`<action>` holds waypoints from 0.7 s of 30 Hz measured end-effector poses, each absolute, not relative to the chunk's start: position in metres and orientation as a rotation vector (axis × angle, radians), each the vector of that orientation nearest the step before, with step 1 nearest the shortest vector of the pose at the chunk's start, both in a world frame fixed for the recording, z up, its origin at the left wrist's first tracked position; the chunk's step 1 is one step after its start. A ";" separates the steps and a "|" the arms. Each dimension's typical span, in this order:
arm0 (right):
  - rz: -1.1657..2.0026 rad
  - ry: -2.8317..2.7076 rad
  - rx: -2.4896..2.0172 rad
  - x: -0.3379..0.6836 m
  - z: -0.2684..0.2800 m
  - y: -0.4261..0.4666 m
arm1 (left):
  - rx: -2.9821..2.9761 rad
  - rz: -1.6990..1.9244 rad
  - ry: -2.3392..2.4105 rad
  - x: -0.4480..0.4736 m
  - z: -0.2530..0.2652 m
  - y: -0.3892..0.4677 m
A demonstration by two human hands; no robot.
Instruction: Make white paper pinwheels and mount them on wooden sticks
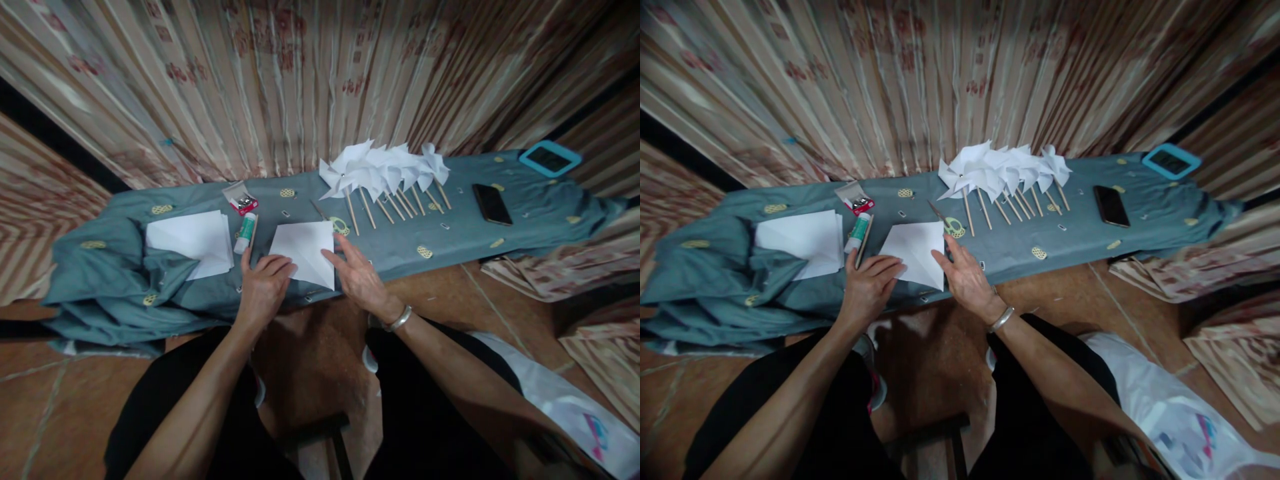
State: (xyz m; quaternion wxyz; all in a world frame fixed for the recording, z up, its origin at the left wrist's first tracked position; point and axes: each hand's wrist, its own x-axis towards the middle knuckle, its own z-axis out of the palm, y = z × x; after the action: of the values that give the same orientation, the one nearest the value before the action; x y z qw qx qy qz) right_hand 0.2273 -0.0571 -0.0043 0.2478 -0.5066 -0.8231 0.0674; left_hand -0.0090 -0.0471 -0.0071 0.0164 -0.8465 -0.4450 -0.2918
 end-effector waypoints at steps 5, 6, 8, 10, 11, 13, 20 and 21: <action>-0.068 -2.402 -1.321 0.229 -0.001 -0.056 | -2.691 -0.917 -1.337 -0.010 -0.009 -0.050; -0.077 -2.422 -1.307 0.229 0.000 -0.056 | -2.702 -0.917 -1.322 -0.010 -0.009 -0.051; -0.077 -2.446 -1.292 0.230 0.002 -0.055 | -2.720 -0.917 -1.301 -0.010 -0.010 -0.054; -0.062 -2.455 -1.285 0.233 0.005 -0.055 | -2.740 -0.918 -1.295 -0.011 -0.011 -0.056; -0.048 -2.460 -1.277 0.235 0.005 -0.055 | -2.747 -0.923 -1.297 -0.012 -0.011 -0.057; -0.003 -2.469 -1.243 0.239 0.006 -0.058 | -2.757 -0.947 -1.300 -0.014 -0.012 -0.059; 0.448 -2.287 -1.171 0.251 0.004 -0.066 | -2.795 -0.994 -1.376 -0.024 -0.014 -0.067; 0.552 -2.231 -1.179 0.251 0.004 -0.064 | -2.796 -1.007 -1.392 -0.024 -0.014 -0.067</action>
State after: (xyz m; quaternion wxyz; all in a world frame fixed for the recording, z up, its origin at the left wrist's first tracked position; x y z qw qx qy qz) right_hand 0.2510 -0.0643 0.0044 0.2758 -0.4387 -0.8302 0.2054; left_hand -0.0238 -0.0673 -0.0140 -0.0700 -0.8500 -0.4231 -0.3060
